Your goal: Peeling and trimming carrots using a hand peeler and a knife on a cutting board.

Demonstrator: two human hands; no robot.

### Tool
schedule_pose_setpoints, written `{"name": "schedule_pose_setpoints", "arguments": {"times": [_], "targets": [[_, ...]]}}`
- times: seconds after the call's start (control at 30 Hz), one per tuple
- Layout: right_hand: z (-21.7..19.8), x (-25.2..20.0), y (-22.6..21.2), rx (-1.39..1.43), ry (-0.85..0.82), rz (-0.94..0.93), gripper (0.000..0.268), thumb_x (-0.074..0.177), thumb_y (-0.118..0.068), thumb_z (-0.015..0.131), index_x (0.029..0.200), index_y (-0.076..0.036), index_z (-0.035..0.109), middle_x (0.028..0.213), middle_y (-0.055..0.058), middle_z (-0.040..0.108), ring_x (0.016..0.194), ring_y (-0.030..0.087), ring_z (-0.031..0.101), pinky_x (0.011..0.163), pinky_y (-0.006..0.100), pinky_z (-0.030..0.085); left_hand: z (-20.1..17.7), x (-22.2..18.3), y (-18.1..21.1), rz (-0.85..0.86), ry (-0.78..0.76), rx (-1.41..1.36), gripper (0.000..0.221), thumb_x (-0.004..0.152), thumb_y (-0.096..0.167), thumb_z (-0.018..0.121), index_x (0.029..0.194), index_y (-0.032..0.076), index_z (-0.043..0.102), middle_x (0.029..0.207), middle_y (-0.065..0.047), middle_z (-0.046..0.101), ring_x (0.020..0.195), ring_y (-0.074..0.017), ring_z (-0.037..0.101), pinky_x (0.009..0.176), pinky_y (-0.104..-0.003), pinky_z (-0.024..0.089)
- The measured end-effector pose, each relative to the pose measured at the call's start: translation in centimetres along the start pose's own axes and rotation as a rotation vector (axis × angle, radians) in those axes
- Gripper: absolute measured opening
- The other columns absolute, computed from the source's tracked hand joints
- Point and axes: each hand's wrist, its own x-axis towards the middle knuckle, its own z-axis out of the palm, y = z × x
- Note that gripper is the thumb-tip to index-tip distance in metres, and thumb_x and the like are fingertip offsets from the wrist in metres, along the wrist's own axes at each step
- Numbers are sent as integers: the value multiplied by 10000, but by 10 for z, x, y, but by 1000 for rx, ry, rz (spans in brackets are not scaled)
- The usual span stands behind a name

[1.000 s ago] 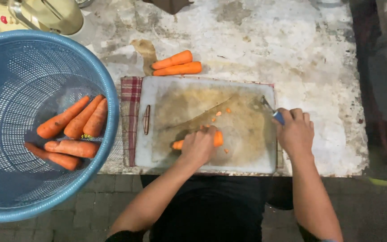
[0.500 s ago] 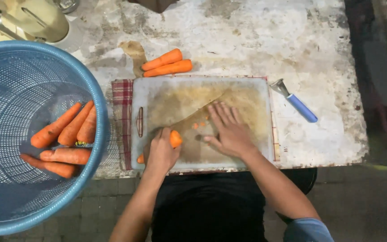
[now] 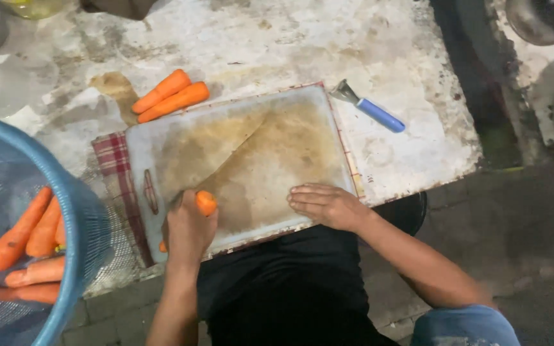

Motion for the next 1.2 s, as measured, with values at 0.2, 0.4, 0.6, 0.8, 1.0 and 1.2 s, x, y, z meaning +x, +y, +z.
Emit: {"name": "schedule_pose_setpoints", "arguments": {"times": [0.2,0.4,0.6,0.8,1.0,1.2], "targets": [[-72,-83,10,-139,0,-19,166,960,-89,598,992,12,725,1105,132,732,1033,325,697,916,425,581,2,12,-5,-128,-109,166,553,773,516,726,1223,214,615,1055,-143,727,1007,-359,704,873,-442,571],[-84,-275,22,-389,-188,442,197,934,-52,605,1121,-21,658,1202,132,612,1155,265,585,1141,455,387,2,5,1,-7,61,61,436,761,423,710,1041,98,634,951,-182,697,889,-471,649,826,-509,496],[-4,-362,36,-230,233,1151,249,870,35,688,1097,-68,697,1125,139,635,1017,259,647,862,350,522,-16,4,23,-102,-60,41,519,810,465,686,1203,132,624,1111,-216,681,1028,-521,605,919,-514,470],[15,-359,40,-395,251,1452,256,973,-324,612,1072,-133,751,1013,43,745,884,224,698,811,354,512,-14,6,20,-122,-113,7,638,771,607,695,1197,157,541,926,-298,696,934,-519,638,804,-527,502],[-67,-196,-12,239,919,840,125,1050,-35,561,1102,73,598,745,118,541,661,177,558,649,337,561,-52,-21,37,325,282,-917,332,781,261,789,1000,134,574,868,30,585,738,-96,514,699,-241,439],[-75,-70,25,-275,323,588,235,1029,-135,622,1216,1,664,1286,173,473,1241,346,528,990,515,518,-1,33,35,113,252,-1164,309,702,252,856,875,143,625,788,71,610,720,-61,518,662,-246,449]]}}
